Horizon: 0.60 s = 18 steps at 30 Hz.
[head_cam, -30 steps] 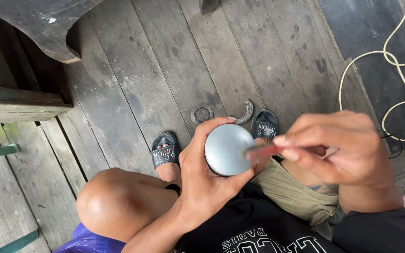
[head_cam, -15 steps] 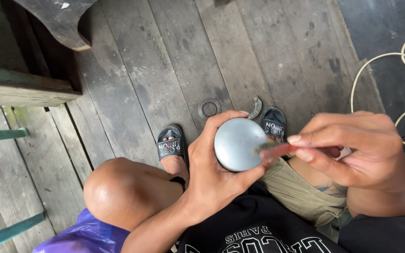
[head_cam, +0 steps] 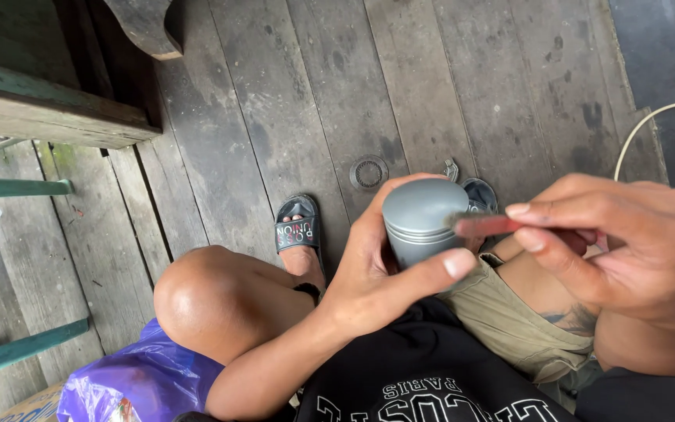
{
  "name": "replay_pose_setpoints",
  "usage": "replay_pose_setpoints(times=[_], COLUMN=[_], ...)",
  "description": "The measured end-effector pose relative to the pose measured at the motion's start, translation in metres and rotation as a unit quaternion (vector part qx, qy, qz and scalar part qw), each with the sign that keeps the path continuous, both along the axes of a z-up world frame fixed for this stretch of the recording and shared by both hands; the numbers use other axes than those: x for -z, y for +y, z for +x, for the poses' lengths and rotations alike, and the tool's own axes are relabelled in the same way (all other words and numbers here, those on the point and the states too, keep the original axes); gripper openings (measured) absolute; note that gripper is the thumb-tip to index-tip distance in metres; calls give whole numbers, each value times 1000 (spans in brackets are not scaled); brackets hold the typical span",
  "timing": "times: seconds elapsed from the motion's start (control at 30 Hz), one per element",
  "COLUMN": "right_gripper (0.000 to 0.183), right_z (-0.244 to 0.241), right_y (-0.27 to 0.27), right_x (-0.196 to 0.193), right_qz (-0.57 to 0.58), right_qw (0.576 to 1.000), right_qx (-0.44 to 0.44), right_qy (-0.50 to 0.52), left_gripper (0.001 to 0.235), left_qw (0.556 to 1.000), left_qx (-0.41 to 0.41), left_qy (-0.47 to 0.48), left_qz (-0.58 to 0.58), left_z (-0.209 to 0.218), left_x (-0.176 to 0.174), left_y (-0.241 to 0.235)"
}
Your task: Cleaning a motorcycle piston using a wire brush
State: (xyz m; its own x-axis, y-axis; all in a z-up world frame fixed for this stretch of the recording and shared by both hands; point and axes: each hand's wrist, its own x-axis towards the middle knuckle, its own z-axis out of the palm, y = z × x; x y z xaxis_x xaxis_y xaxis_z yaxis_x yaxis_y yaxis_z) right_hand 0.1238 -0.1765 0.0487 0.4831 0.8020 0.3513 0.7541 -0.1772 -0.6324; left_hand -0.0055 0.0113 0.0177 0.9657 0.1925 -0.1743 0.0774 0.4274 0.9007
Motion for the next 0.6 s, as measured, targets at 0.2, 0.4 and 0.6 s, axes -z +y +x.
replay_pose_setpoints(times=[0.2, 0.4, 0.6], right_gripper=[9, 9, 18], right_z=[0, -5, 5], right_y=[8, 15, -1], right_x=[3, 1, 10], right_qz=[1, -1, -53], right_qw=[1000, 998, 996], right_qx=[-26, -60, -52], right_qy=[-16, 1, -49], left_gripper=[55, 51, 48], left_qw=[960, 982, 958], left_qx=[-31, -49, -23], left_qy=[21, 53, 65], left_qz=[-279, -176, -280], left_z=[-3, 2, 1], left_x=[21, 19, 16], left_y=[-1, 2, 0])
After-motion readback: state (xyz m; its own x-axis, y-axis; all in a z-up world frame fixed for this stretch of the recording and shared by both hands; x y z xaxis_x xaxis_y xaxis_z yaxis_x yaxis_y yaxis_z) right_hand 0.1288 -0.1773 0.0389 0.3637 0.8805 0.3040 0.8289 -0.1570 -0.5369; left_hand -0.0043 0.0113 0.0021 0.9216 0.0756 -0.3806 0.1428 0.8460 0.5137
